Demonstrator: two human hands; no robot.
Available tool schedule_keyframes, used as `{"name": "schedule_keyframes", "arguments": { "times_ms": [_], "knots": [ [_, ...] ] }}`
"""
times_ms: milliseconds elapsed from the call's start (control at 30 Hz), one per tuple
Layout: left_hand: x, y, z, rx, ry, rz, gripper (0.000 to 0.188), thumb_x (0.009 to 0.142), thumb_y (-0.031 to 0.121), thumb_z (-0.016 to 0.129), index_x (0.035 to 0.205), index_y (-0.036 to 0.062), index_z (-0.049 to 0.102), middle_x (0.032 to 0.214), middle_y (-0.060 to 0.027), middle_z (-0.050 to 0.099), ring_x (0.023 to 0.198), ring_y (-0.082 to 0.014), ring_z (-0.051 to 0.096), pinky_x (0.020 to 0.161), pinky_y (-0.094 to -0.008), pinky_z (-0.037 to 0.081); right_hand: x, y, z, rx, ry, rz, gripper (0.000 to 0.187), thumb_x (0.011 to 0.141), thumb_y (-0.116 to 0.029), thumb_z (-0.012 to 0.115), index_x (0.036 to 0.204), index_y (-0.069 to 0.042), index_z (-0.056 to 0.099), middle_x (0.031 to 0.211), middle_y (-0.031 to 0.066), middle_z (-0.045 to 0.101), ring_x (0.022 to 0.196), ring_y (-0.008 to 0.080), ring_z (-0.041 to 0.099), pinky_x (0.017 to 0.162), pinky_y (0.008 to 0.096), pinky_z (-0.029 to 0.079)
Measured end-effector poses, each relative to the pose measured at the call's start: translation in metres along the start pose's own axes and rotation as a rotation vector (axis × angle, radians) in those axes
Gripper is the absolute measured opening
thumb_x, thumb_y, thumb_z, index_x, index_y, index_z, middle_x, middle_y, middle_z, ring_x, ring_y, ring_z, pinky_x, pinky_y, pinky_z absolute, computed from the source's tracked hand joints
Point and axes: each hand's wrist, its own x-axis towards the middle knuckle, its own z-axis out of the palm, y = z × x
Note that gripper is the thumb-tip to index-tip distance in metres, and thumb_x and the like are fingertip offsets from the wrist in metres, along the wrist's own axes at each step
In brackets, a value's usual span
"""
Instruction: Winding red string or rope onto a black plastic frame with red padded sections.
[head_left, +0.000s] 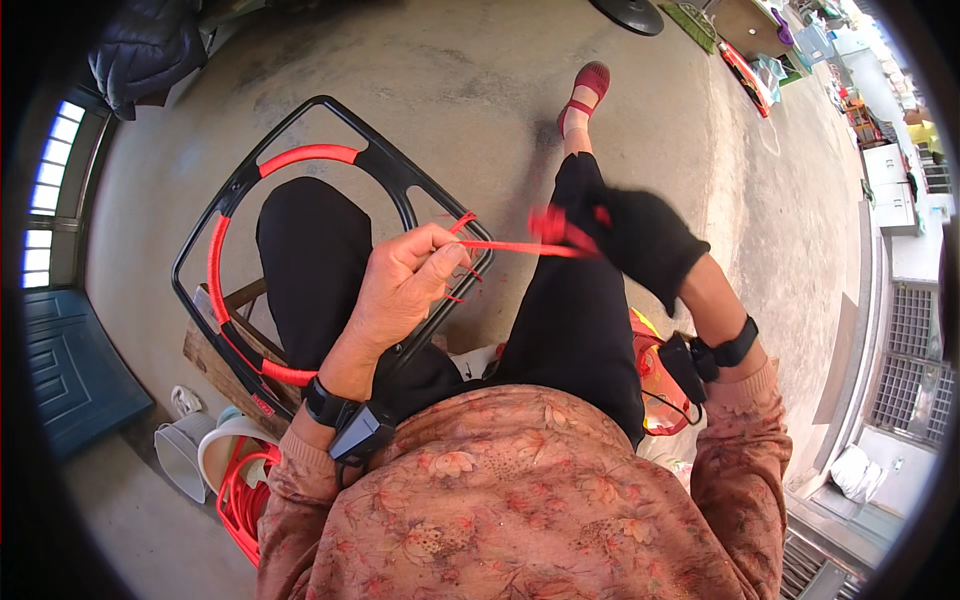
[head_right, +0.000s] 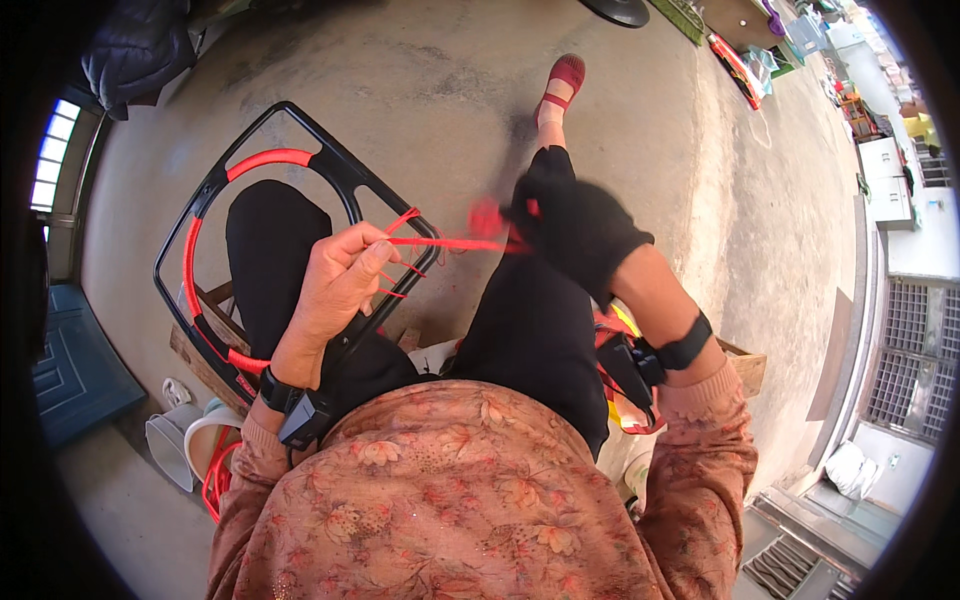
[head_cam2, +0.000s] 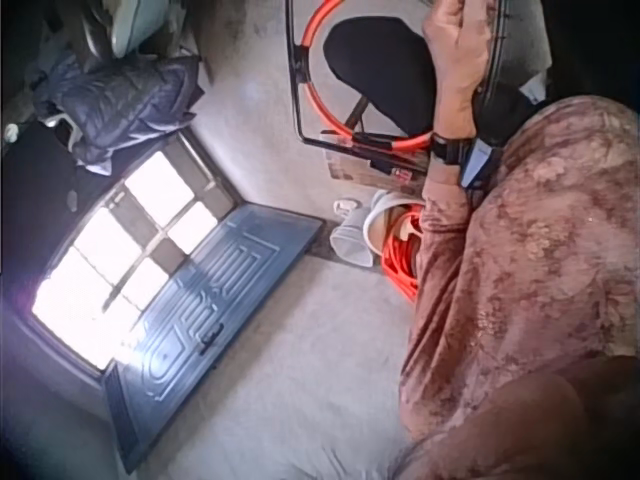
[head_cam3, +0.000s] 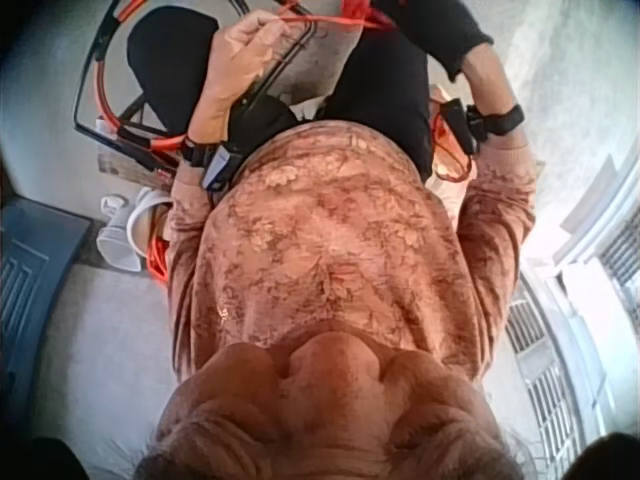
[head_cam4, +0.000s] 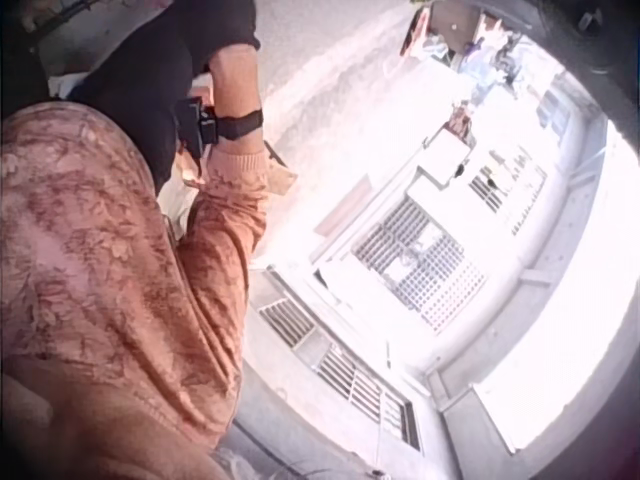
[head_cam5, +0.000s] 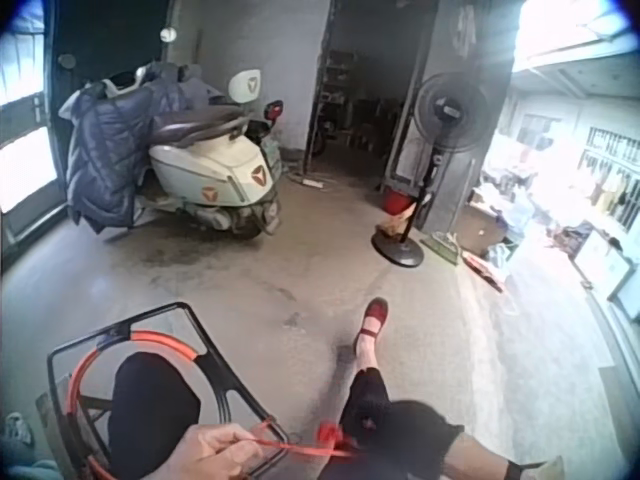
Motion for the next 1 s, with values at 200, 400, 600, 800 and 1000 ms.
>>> {"name": "schedule_keyframes", "arguments": {
  "times_ms": [200,400,600,800,1000],
  "knots": [
    [0.003,-0.010,0.011,0.201,-0.025,0.089,0.020,0.095,0.019,0.055,0.087,0.0022,0.064,0.063,0.0053,0.053,0.056,-0.0040,0.045,0.052,-0.0221,0.037,-0.020,0.000,0.015,0.798,-0.039,-0.568,0.025,0.090,-0.018,0.059,0.108,0.000,0.057,0.094,0.0084,0.061,0.081,0.0166,0.060,0.075,0.0318,0.049],
    [-0.006,-0.009,0.009,0.388,-0.055,0.113,0.017,0.092,0.015,0.059,0.086,0.0006,0.064,0.060,0.0023,0.052,0.057,-0.0049,0.044,0.053,-0.0243,0.038,0.008,-0.014,0.027,0.148,0.362,-0.298,0.025,0.077,-0.012,0.071,0.099,-0.006,0.061,0.089,0.0115,0.063,0.081,0.0237,0.062,0.071,0.0322,0.049],
    [-0.005,-0.013,0.014,0.294,-0.104,0.113,0.017,0.093,0.014,0.058,0.084,0.0007,0.063,0.063,0.0031,0.047,0.056,-0.0033,0.039,0.049,-0.0214,0.032,0.001,-0.009,0.039,0.715,-0.153,-0.746,0.016,0.077,-0.010,0.071,0.089,-0.005,0.061,0.079,0.0092,0.062,0.074,0.0181,0.061,0.069,0.0302,0.048],
    [-0.007,-0.008,0.008,0.337,-0.082,0.089,0.019,0.093,0.016,0.058,0.083,0.0003,0.063,0.063,0.0024,0.051,0.060,-0.0024,0.044,0.053,-0.0203,0.037,0.006,-0.011,0.031,0.045,0.243,-0.549,0.022,0.075,-0.006,0.069,0.095,-0.005,0.063,0.077,0.0093,0.063,0.072,0.0201,0.062,0.067,0.0293,0.048],
    [-0.009,-0.012,0.010,0.327,-0.163,0.103,0.021,0.093,0.015,0.057,0.081,-0.0008,0.062,0.065,0.0023,0.053,0.060,-0.0028,0.044,0.054,-0.0210,0.038,0.003,-0.010,0.038,0.620,-0.210,-0.765,0.021,0.077,-0.008,0.067,0.097,-0.003,0.061,0.078,0.0064,0.064,0.074,0.0154,0.062,0.065,0.0312,0.049]
  ]
}}
